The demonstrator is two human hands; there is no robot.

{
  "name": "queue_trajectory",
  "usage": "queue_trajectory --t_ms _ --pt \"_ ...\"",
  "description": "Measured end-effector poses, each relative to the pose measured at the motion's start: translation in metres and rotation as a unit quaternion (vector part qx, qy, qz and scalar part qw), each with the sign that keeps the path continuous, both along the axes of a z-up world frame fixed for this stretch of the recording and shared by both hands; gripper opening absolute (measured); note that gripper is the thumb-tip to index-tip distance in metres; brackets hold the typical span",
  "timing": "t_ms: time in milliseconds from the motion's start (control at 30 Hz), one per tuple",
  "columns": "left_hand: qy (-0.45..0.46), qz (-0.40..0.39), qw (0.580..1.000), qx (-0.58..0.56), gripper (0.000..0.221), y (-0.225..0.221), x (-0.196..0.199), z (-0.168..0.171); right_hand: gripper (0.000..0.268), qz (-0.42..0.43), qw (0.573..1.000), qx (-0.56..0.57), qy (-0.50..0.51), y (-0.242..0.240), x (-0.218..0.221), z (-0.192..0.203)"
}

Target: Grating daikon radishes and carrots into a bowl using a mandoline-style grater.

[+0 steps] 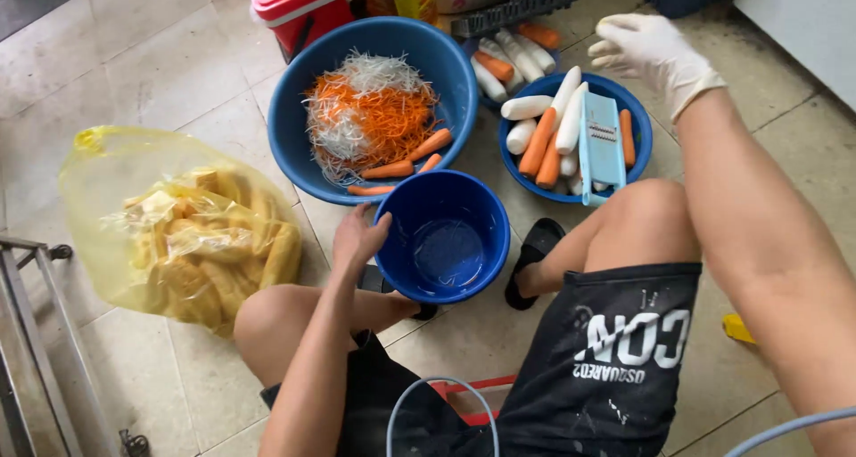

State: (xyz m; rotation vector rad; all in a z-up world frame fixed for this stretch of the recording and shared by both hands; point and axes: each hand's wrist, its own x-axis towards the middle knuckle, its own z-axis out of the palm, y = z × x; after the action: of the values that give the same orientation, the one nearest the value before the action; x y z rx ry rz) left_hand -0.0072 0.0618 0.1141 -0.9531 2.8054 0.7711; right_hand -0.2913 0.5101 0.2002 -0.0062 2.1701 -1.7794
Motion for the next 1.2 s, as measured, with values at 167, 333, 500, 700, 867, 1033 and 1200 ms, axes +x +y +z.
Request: queue_trajectory --t_ms 167,333,500,700,867,1033,1200 --pt "-0.004 -0.039 0.999 0.013 0.067 -0.016 0.002 0.008 0.080 -0.041 0.983 0.179 0.006 0.076 0.015 -0.062" --pt "-0.004 0.041 0.993 0.113 0.072 -0.014 0.023 -0.050 0.097 -0.015 0.989 0.147 0.018 0.071 0.049 -0.221" --pt "0.020 -0.033 0.999 0.037 0.078 -0.028 0.036 -0.078 0.106 -0.043 0.979 0.192 -0.049 0.013 0.054 -0.232" --pt "-0.026 -0.018 0.999 0.042 0.078 -0.030 0.027 -0.087 0.119 -0.128 0.941 0.288 -0.127 0.017 0.075 -0.208" --pt "-0.116 0.012 0.992 0.054 0.076 -0.035 0.009 -0.108 0.107 -0.116 0.973 0.193 -0.055 0.064 0.063 -0.172" --pt "-0.066 0.081 0.990 0.091 0.061 0.002 0.012 -0.100 0.108 -0.043 0.974 0.221 0.021 0.076 0.054 -0.071" --pt "-0.001 0.168 0.982 0.081 0.061 0.017 0.010 -0.112 0.113 0.062 0.935 0.331 0.111 -0.012 0.092 0.042"
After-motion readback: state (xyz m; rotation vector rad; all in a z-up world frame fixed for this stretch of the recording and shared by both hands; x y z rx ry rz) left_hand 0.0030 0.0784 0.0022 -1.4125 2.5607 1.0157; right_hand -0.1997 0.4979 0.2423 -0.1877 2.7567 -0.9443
